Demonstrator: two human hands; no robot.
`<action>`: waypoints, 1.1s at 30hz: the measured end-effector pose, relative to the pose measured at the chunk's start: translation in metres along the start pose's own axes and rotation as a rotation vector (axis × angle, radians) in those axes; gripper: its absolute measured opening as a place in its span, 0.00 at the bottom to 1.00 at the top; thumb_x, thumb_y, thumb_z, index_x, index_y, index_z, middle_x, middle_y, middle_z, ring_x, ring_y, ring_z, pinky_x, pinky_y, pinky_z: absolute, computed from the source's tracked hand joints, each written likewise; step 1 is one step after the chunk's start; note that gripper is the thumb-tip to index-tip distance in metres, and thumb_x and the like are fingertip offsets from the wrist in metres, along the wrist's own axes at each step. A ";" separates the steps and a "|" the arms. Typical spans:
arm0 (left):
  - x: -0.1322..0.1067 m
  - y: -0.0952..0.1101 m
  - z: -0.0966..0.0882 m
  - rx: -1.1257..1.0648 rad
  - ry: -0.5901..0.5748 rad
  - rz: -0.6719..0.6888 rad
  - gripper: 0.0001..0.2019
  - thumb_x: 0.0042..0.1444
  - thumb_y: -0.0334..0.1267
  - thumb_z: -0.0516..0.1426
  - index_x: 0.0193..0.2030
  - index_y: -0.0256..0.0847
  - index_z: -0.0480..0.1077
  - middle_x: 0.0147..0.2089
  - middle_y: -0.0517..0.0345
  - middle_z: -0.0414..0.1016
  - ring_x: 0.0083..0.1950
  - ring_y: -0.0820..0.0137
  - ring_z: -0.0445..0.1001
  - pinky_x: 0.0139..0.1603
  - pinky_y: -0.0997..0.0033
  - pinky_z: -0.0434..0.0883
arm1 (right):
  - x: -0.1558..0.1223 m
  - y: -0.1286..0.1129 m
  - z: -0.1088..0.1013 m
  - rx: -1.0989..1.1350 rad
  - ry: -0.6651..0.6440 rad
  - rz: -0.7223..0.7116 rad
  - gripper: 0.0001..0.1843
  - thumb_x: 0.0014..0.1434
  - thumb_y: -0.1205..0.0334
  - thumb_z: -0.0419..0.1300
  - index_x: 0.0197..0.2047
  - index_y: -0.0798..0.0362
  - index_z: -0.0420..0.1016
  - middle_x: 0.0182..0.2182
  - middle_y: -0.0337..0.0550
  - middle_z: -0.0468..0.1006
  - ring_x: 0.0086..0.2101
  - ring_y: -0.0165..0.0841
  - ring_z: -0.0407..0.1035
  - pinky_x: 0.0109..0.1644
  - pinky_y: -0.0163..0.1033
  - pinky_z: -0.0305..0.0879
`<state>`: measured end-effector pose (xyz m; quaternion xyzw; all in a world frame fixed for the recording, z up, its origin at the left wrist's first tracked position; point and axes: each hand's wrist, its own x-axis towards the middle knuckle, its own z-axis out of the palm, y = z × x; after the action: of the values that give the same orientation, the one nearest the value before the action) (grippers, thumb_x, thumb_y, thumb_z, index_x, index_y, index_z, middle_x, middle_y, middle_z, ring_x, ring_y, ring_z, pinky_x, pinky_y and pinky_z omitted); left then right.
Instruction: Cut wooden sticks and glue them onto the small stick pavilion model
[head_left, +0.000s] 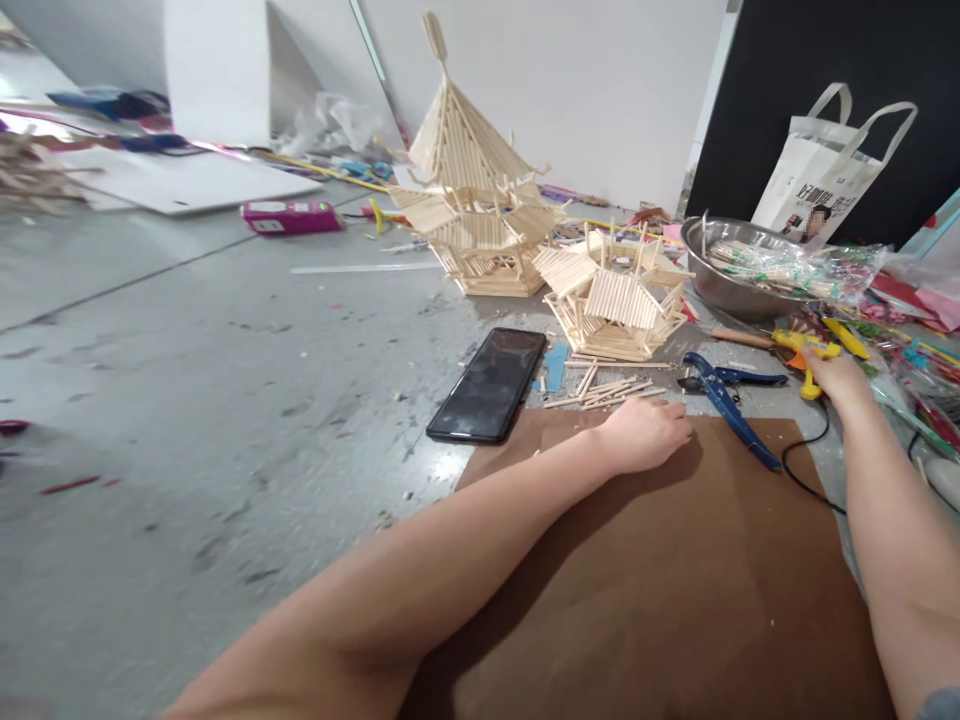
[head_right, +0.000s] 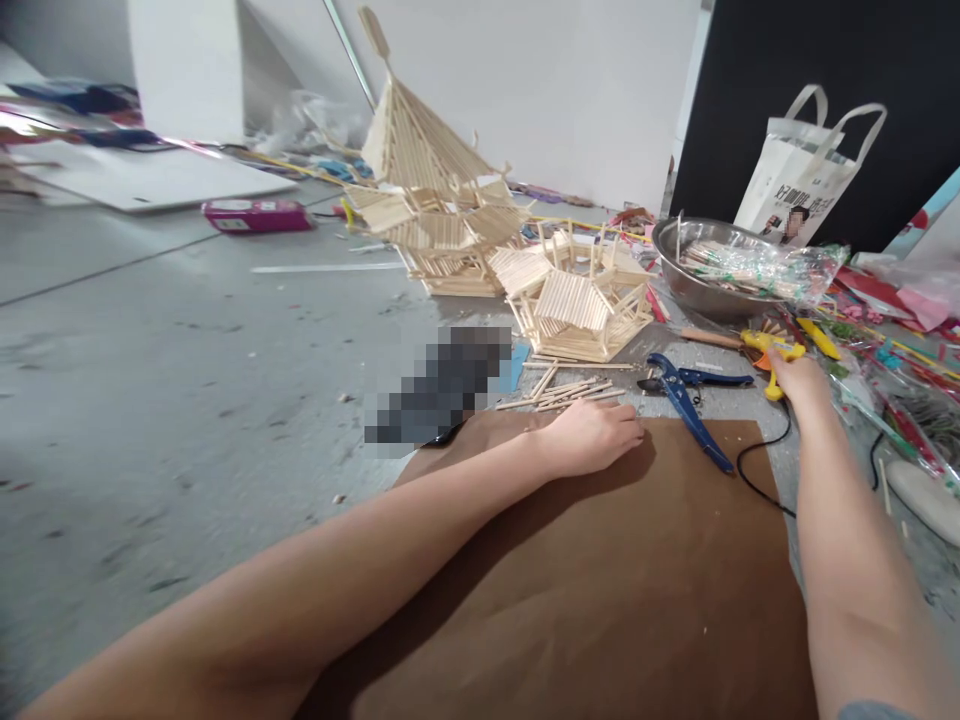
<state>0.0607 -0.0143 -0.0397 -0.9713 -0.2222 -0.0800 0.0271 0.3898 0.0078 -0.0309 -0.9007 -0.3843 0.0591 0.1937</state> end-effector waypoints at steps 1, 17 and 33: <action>0.000 0.002 -0.002 0.002 -0.014 0.015 0.13 0.57 0.36 0.45 0.31 0.39 0.70 0.35 0.54 0.71 0.30 0.70 0.71 0.22 0.72 0.63 | 0.000 0.001 -0.002 -0.134 0.031 0.007 0.31 0.49 0.37 0.49 0.32 0.60 0.72 0.30 0.61 0.73 0.38 0.49 0.69 0.38 0.49 0.62; -0.004 -0.032 -0.038 -0.005 -0.236 -0.446 0.15 0.55 0.37 0.47 0.37 0.36 0.73 0.39 0.43 0.75 0.43 0.58 0.73 0.42 0.60 0.69 | -0.058 -0.051 -0.022 -0.271 0.232 -0.621 0.18 0.56 0.50 0.48 0.32 0.54 0.73 0.26 0.51 0.73 0.31 0.39 0.66 0.33 0.40 0.52; -0.027 -0.096 -0.064 0.029 -0.241 -0.944 0.26 0.50 0.53 0.48 0.46 0.35 0.70 0.47 0.39 0.72 0.49 0.54 0.70 0.44 0.59 0.67 | -0.112 -0.088 0.009 -0.407 -0.214 -0.851 0.18 0.53 0.44 0.49 0.30 0.49 0.70 0.28 0.42 0.76 0.30 0.35 0.68 0.25 0.35 0.48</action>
<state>-0.0146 0.0547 0.0202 -0.7662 -0.6412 0.0327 -0.0247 0.2510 -0.0140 -0.0096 -0.6720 -0.7402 -0.0092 -0.0200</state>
